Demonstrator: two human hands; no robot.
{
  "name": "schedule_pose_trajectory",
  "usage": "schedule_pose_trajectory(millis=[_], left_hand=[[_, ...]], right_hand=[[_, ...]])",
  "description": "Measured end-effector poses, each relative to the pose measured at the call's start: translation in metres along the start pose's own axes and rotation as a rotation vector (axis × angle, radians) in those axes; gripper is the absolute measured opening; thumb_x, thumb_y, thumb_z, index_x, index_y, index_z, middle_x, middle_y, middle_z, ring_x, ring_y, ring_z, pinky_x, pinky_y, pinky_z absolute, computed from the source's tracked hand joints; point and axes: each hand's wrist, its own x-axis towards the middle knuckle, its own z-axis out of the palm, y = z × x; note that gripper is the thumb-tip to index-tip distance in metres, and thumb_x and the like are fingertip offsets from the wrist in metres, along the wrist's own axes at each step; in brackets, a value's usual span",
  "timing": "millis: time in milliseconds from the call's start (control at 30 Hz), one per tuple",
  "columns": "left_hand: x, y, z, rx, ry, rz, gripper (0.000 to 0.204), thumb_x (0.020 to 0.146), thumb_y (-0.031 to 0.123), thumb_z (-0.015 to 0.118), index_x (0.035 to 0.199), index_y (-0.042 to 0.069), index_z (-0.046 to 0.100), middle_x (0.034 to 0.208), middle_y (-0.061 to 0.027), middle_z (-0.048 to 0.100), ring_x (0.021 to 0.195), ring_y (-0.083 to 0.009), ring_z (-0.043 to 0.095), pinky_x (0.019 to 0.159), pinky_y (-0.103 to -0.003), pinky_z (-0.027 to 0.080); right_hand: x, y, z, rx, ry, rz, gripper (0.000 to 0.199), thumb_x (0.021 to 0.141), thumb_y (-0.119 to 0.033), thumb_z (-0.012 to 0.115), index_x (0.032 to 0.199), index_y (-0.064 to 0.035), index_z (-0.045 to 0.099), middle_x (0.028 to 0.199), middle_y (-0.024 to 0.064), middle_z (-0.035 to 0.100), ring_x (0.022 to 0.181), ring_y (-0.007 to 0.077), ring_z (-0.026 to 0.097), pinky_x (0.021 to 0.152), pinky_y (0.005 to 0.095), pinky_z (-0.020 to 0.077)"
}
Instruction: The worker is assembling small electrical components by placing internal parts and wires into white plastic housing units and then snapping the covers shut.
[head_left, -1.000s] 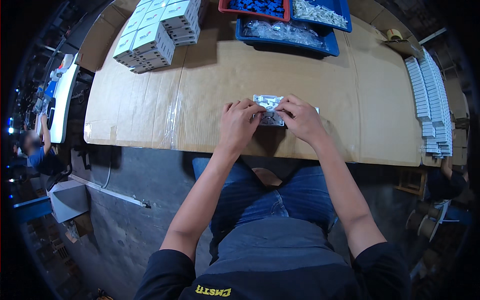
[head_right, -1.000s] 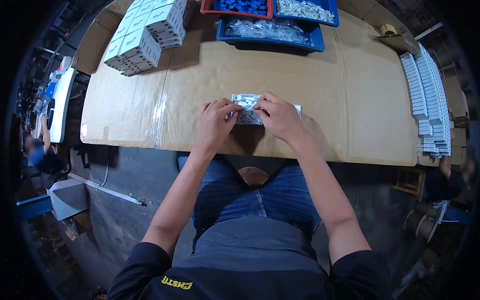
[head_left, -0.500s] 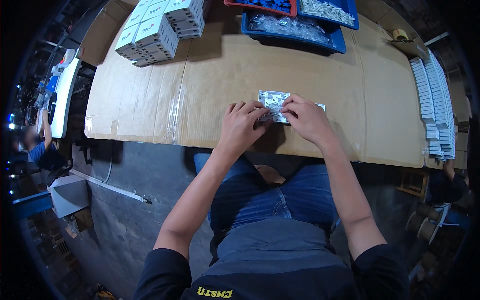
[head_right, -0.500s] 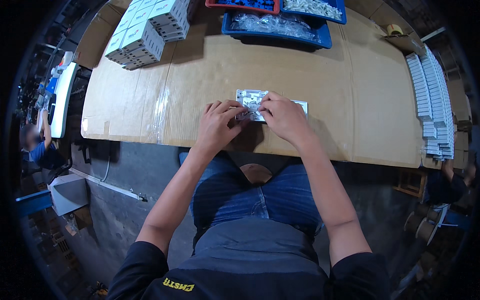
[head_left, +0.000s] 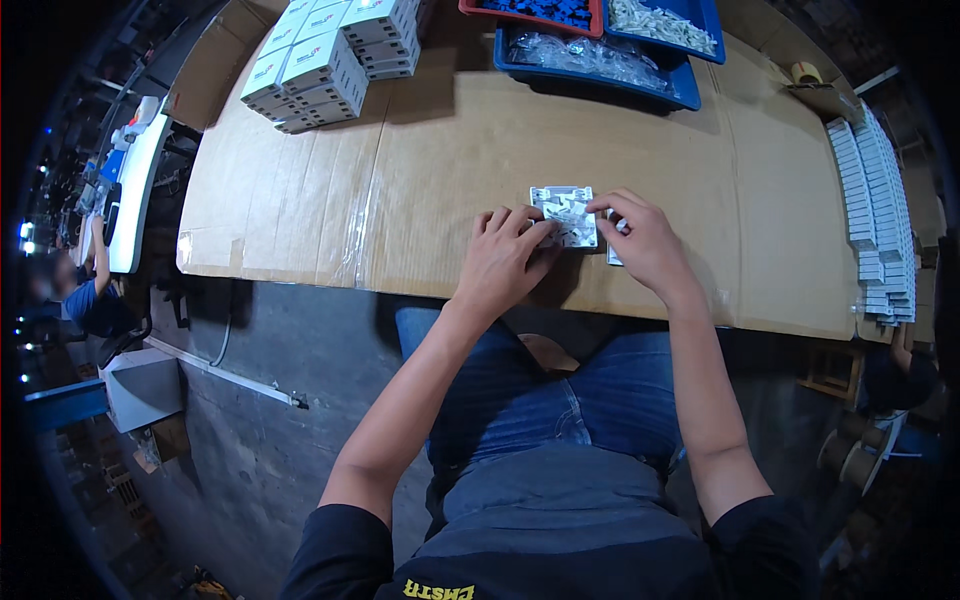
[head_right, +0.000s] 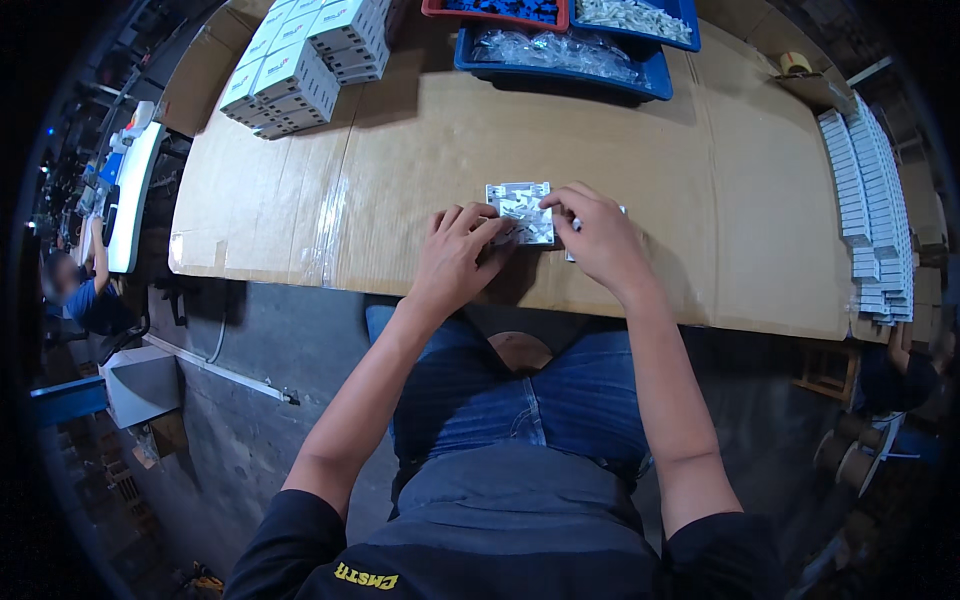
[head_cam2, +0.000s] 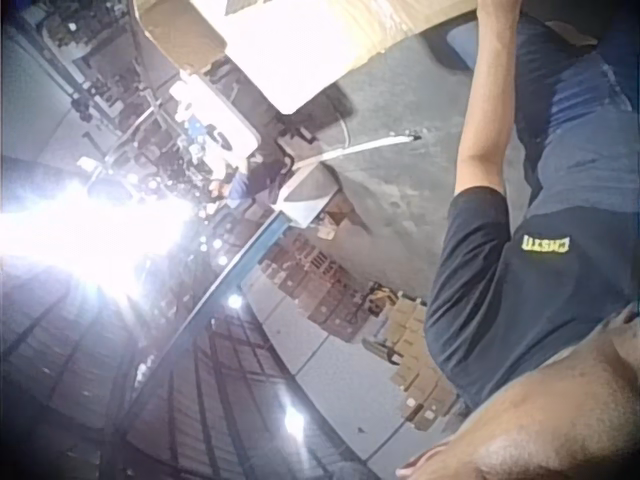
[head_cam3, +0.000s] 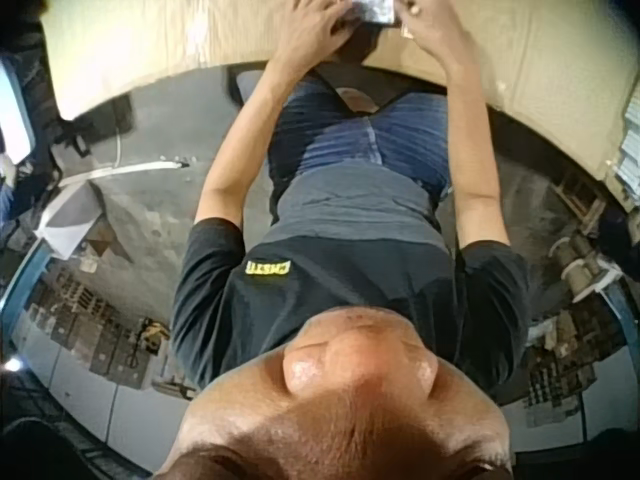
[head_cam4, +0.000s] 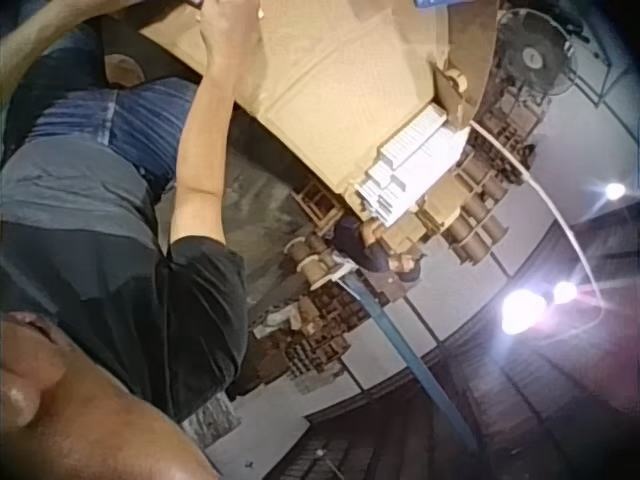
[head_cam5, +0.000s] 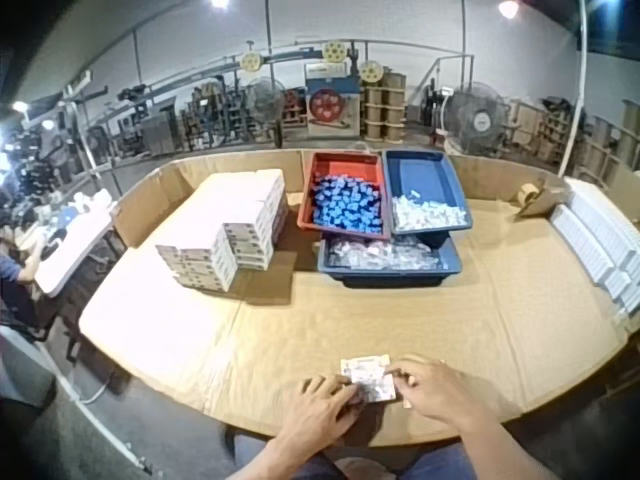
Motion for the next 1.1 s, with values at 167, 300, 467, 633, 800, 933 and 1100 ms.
schedule_pose_trajectory(millis=[167,300,467,633,800,933,1100], left_hand=[[-0.001,-0.004,0.004,-0.086,0.022,0.012,0.037,0.083,0.019,0.080,0.118,0.011,0.072,0.122,-0.0053,0.065,0.108,-0.0278,0.061,0.096,-0.042,0.045],[0.001,0.002,0.003,-0.142,0.117,-0.060,0.041,0.082,0.020,0.083,0.120,0.011,0.071,0.125,-0.0076,0.063,0.108,-0.0292,0.061,0.095,-0.042,0.047],[0.006,0.007,-0.002,-0.070,0.080,-0.081,0.048,0.079,0.022,0.085,0.124,0.013,0.072,0.126,-0.0069,0.063,0.108,-0.0284,0.060,0.094,-0.042,0.048],[0.003,0.007,-0.001,-0.048,0.068,-0.064,0.048,0.077,0.020,0.086,0.123,0.013,0.075,0.126,-0.0072,0.063,0.107,-0.0278,0.061,0.093,-0.043,0.048],[0.005,0.006,-0.006,-0.059,0.050,-0.169,0.071,0.075,0.029,0.088,0.139,0.013,0.063,0.138,-0.0121,0.057,0.114,-0.0306,0.059,0.099,-0.046,0.046],[0.018,0.007,-0.012,-0.026,-0.021,-0.206,0.097,0.077,0.050,0.086,0.152,0.004,0.045,0.154,-0.0171,0.048,0.140,-0.0359,0.047,0.119,-0.052,0.032],[0.024,0.003,-0.015,-0.004,-0.169,-0.246,0.105,0.079,0.061,0.080,0.156,0.001,0.040,0.154,-0.0153,0.049,0.151,-0.0307,0.039,0.126,-0.050,0.022]], right_hand=[[-0.014,0.012,-0.016,0.077,0.109,0.020,0.017,0.095,-0.003,0.066,0.111,-0.0014,0.071,0.100,0.0134,0.072,0.086,0.0257,0.070,0.074,0.0353,0.0545],[-0.020,0.021,-0.027,0.066,0.127,0.064,0.014,0.097,-0.007,0.067,0.109,0.0000,0.072,0.100,0.0111,0.073,0.085,0.0220,0.070,0.073,0.0336,0.0553],[-0.012,0.017,-0.047,0.060,0.141,0.084,0.014,0.099,-0.011,0.069,0.107,0.0006,0.072,0.095,0.0103,0.073,0.082,0.0177,0.069,0.072,0.0317,0.0555],[0.023,0.019,-0.068,0.086,0.159,-0.020,0.015,0.099,-0.011,0.069,0.107,0.0018,0.072,0.092,0.0086,0.072,0.081,0.0150,0.068,0.071,0.0290,0.0547],[0.100,0.009,-0.109,0.091,0.080,-0.091,0.015,0.099,-0.010,0.069,0.105,0.0030,0.072,0.088,0.0068,0.073,0.080,0.0132,0.067,0.073,0.0286,0.0543],[0.210,0.015,-0.143,0.110,-0.015,-0.153,0.018,0.102,-0.011,0.065,0.107,0.0041,0.073,0.090,0.0060,0.075,0.085,0.0112,0.068,0.078,0.0286,0.0542],[0.367,0.027,-0.159,-0.425,0.264,-0.249,0.026,0.100,-0.021,0.063,0.113,-0.0015,0.074,0.102,0.0145,0.077,0.093,0.0289,0.073,0.085,0.0390,0.0555]])
